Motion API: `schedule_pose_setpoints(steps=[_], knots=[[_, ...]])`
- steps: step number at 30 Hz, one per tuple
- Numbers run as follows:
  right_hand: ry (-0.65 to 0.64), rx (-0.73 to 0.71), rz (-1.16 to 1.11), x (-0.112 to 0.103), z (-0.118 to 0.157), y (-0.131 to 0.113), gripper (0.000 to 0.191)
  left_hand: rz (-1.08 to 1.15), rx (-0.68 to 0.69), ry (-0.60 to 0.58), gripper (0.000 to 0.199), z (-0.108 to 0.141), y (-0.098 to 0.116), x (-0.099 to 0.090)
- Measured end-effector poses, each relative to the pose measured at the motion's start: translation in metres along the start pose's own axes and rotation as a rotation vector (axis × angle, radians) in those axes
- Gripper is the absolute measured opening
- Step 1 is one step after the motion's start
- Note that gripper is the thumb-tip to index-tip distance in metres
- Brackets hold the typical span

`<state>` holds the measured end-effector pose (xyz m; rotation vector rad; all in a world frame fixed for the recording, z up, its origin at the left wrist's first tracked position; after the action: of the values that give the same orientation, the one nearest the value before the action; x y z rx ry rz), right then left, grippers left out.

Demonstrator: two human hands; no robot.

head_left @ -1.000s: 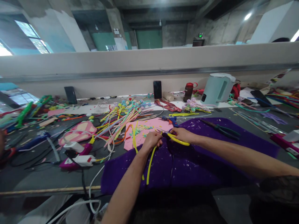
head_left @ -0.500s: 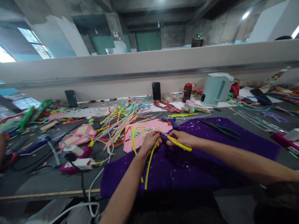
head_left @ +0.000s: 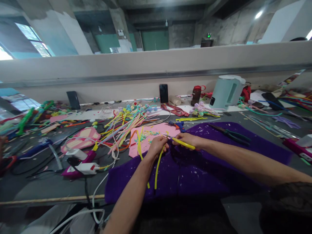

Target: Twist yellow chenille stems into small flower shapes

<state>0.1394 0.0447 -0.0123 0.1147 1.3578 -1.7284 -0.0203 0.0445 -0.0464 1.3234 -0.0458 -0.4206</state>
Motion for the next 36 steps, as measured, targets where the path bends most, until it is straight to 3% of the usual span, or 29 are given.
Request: schedule_pose_setpoints(steps=[6, 11, 18, 23, 30, 36], knots=[[0.013, -0.034, 0.092, 0.000, -0.018, 0.007, 0.036, -0.119, -0.020, 0.009, 0.026, -0.003, -0.001, -0.002], [-0.015, 0.014, 0.072, 0.000, -0.008, 0.002, 0.030, -0.111, -0.020, 0.008, 0.022, -0.004, -0.004, -0.002], [-0.079, 0.058, -0.252, -0.005, 0.017, 0.012, 0.044, 0.041, 0.037, 0.097, 0.021, 0.002, 0.002, -0.009], [-0.095, 0.031, -0.213, 0.002, 0.027, 0.016, 0.050, 0.209, 0.108, 0.071, 0.024, 0.005, 0.007, -0.007], [-0.106, -0.075, -0.241, 0.007, 0.030, 0.009, 0.052, 0.231, 0.099, 0.058, 0.031, 0.005, 0.005, -0.007], [-0.130, -0.053, -0.213, 0.008, 0.027, 0.007, 0.048, 0.148, 0.089, 0.033, 0.024, 0.005, 0.004, -0.007]])
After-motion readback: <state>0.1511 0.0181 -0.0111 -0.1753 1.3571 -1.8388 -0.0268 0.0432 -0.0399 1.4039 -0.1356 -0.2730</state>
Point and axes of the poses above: each hand's wrist, its own z-axis away from the middle knuckle, its own x-axis out of the palm, y = z × x, the point moved 3 cm from there along -z, towards the middle knuckle, and after that the axes turned 9 degrees about -y, right-handed, at the moved point
